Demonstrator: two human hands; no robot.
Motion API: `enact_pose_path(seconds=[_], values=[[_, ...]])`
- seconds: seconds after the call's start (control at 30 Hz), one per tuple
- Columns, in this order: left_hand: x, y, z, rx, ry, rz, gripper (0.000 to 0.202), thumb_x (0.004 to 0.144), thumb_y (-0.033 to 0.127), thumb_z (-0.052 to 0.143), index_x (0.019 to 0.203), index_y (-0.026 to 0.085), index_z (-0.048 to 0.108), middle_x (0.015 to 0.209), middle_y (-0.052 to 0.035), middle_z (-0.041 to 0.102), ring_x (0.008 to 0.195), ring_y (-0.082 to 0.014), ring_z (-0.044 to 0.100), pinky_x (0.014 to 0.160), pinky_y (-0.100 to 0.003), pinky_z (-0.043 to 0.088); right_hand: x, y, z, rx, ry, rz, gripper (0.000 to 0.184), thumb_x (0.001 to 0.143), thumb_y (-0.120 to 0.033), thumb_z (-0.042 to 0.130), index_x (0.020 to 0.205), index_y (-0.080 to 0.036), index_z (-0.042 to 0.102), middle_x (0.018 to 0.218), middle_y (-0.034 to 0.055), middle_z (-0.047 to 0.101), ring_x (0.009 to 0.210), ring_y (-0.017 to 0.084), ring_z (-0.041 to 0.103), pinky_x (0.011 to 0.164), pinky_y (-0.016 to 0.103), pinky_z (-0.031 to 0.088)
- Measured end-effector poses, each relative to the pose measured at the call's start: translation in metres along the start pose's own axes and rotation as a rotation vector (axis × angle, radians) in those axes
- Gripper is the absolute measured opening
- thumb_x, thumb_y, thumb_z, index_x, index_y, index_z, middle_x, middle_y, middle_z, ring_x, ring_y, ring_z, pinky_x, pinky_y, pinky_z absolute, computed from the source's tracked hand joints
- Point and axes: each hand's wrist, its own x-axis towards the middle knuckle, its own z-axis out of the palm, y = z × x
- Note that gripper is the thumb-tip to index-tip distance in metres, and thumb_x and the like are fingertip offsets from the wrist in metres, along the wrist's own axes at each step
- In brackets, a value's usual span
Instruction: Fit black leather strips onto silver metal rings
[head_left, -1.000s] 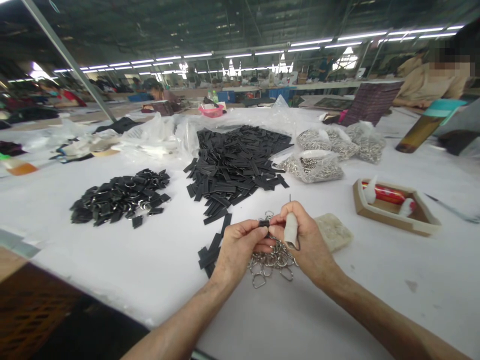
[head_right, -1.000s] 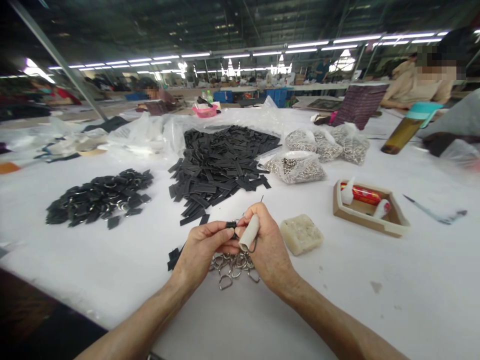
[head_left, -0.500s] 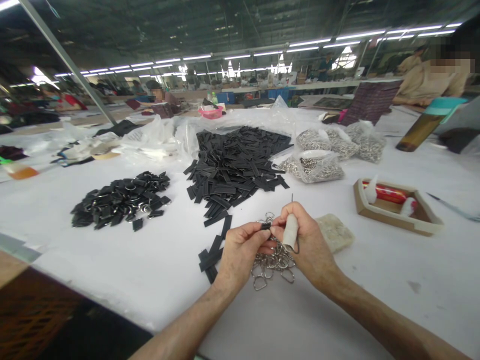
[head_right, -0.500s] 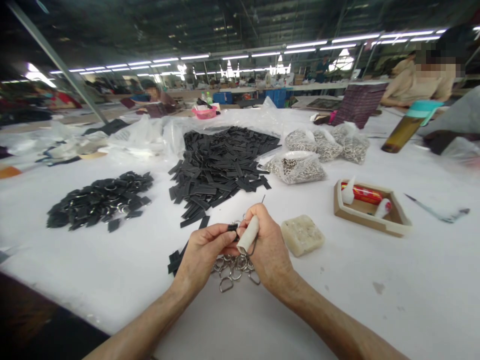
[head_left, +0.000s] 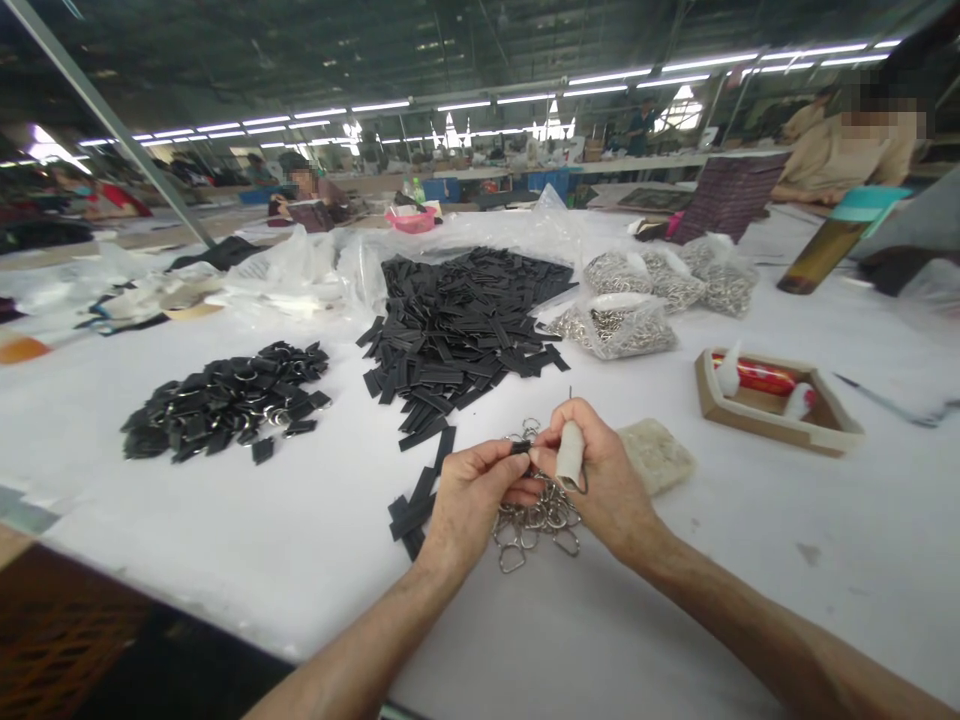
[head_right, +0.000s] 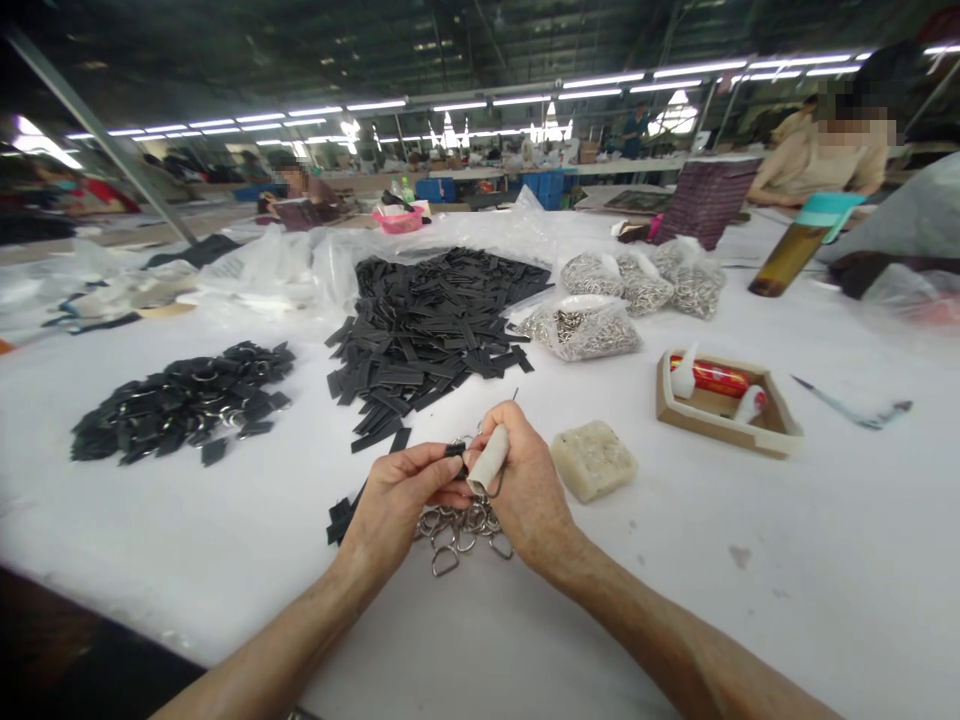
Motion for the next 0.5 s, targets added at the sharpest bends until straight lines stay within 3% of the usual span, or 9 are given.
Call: enact_pose_path(seconds=[0.17,0.33,0.43,0.5], values=[[0.004,-0.002,-0.006,-0.026,-0.048,-0.023,0.013,0.070,0.023,0.064,0.071,0.010,0.062,0.070,-0.0056,0.067,0.060,-0.0146,0.064,0.058,-0.024,0.052,0.003,-0.017,-0.015,-0.024,-0.012,0.007,0.016,0.072,-0.024,0.058,0.070,-0.021,0.042,0.064,-0.0038,0.055,0.056,0.011,0.049,0.051,0.023,0.038],[0.006,-0.004,-0.009,-0.057,-0.049,-0.051,0.014,0.070,0.022,0.065,0.073,0.009,0.061,0.071,-0.0074,0.068,0.058,-0.0145,0.064,0.054,-0.023,0.052,0.011,-0.033,-0.060,-0.102,-0.183,0.067,0.025,0.079,-0.045,0.051,0.073,-0.021,0.049,0.052,-0.0013,0.057,0.046,0.012,0.048,0.044,0.024,0.037],[0.006,-0.004,-0.009,-0.055,-0.049,-0.056,0.014,0.070,0.021,0.065,0.073,0.008,0.061,0.071,-0.0080,0.067,0.057,-0.0143,0.064,0.053,-0.023,0.052,0.013,-0.041,-0.086,-0.204,-0.156,0.052,0.037,0.080,-0.054,0.043,0.080,-0.020,0.055,0.048,-0.0004,0.054,0.042,0.012,0.045,0.041,0.025,0.033],[0.007,-0.004,-0.009,-0.042,-0.060,-0.055,0.014,0.070,0.021,0.064,0.073,0.008,0.060,0.071,-0.0083,0.067,0.057,-0.0143,0.064,0.052,-0.023,0.052,0.013,-0.048,-0.098,-0.351,-0.119,0.020,0.037,0.080,-0.054,0.043,0.072,-0.020,0.055,0.046,-0.0018,0.046,0.042,0.010,0.040,0.040,0.024,0.028]])
